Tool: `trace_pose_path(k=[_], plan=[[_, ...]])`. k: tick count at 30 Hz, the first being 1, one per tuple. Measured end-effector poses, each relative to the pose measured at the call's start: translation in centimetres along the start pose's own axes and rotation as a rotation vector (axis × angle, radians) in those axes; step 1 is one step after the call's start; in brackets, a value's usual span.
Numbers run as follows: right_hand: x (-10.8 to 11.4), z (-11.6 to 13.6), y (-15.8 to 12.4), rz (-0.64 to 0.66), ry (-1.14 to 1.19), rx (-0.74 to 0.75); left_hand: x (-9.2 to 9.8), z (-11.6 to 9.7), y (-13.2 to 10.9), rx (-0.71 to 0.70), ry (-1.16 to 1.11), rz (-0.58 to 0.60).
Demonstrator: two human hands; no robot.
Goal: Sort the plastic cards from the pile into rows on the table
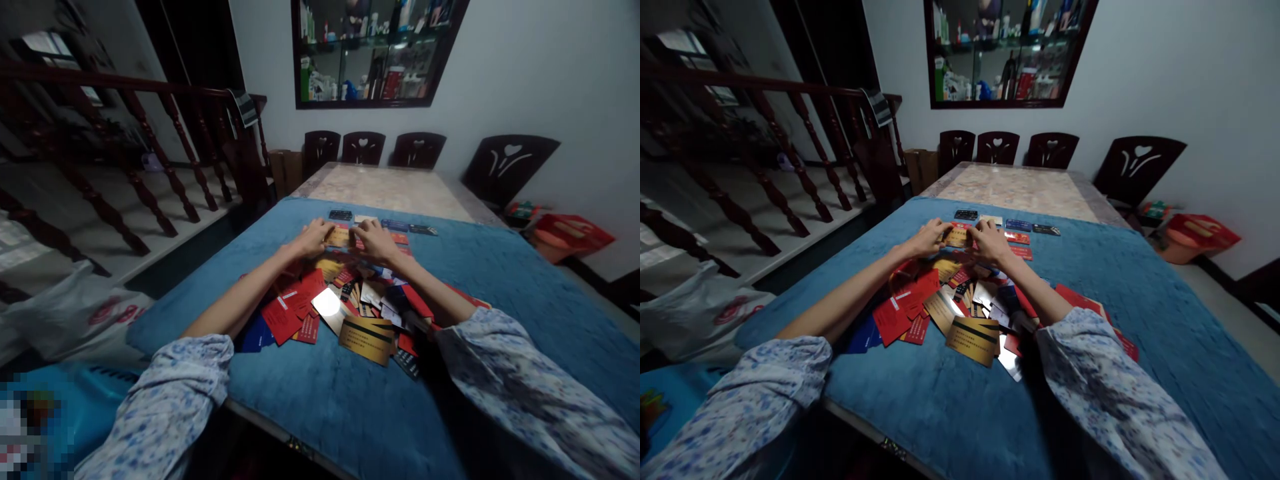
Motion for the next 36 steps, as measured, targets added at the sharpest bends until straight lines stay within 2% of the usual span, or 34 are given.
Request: trace_pose_path(k=[9, 14, 20, 36], plan=[[1.0, -1.0, 3.4, 0.078, -0.017, -0.049, 0.7, 1.0, 3.4, -0.006, 0.068, 0.011], [0.6, -2.0, 4.9, 0.094, -0.013, -0.053, 0.9, 1.5, 4.9, 0.0, 0.088, 0.035], [-0.2, -2.7, 5.9, 0.102, 0.01, -0.046, 0.2, 2.3, 6.3, -0.015, 0.092, 0.031], [-1.9, -2.9, 7.1, 0.125, 0.009, -0.042, -0.7, 3.6, 6.5, 0.0, 0.093, 0.057]])
Point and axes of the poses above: each hand's wrist, its own y-axis towards the middle knuckle, its own x-axis out of the back of the hand, z = x × y, the point moved 1 cm from there along y, towards the middle knuckle, and after that the axes turned 8 degrees about x, right-handed, at the moved point
